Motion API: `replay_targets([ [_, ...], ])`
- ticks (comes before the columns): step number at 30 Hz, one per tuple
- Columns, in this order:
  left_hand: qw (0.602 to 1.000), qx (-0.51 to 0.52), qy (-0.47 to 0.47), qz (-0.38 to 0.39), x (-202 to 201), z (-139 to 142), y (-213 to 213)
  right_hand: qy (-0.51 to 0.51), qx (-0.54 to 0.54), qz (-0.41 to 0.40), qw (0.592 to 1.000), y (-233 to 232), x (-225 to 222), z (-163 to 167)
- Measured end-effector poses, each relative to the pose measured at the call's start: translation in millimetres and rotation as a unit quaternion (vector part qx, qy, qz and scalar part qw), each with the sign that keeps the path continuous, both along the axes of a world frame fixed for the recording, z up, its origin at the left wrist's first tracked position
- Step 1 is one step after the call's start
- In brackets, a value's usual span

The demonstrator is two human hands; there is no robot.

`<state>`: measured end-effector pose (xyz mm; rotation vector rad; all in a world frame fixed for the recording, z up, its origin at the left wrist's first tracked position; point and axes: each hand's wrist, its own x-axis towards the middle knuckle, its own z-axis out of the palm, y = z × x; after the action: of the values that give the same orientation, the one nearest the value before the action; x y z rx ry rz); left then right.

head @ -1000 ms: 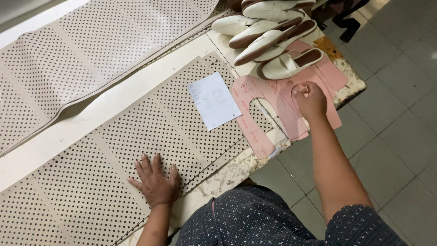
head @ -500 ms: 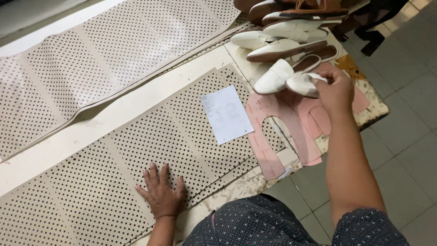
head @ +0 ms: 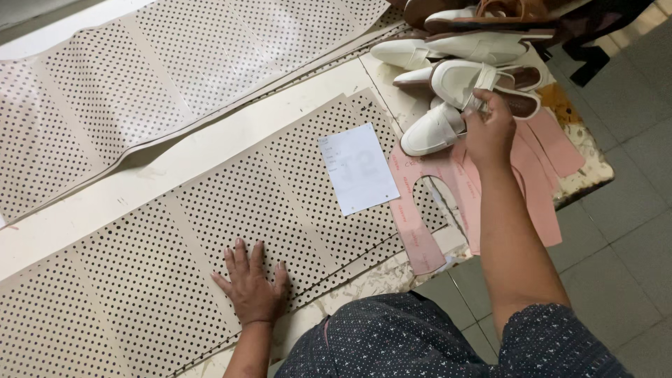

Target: The person places a pink shoe-shaped template on perforated material and marks its outline with a pencil. They then lift and reposition the template to mark additional sections. Finally, they pick up a white slip-on shoe, remove its insole, and compare it to the marked material.

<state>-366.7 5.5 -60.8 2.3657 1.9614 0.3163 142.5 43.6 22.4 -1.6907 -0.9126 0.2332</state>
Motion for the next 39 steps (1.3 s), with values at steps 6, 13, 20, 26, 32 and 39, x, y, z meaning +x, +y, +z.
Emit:
replay_targets([
  [6, 1.000, 0.012, 0.003, -0.012, -1, -3, 0, 0.078, 0.008, -0.048, 0.996, -26, -1, 4],
  [13, 1.000, -0.004, 0.008, -0.004, -1, -2, 1, -0.126, -0.057, -0.179, 0.974, -53, 19, -13],
  [20, 0.999, 0.004, -0.037, -0.004, 0, 5, 1, -0.185, -0.160, -0.093, 0.965, -46, 57, -4],
  [26, 0.998, 0.006, -0.055, 0.007, 0, 7, -3, -0.196, -0.269, -0.050, 0.942, -37, 86, 3],
  [32, 0.999, -0.004, -0.045, 0.008, 2, 6, 0, -0.173, -0.265, -0.037, 0.948, -68, 70, 18],
  [39, 0.985, -0.144, -0.091, -0.003, 2, 48, 12, 0.016, -0.308, 0.004, 0.951, -98, -50, 52],
])
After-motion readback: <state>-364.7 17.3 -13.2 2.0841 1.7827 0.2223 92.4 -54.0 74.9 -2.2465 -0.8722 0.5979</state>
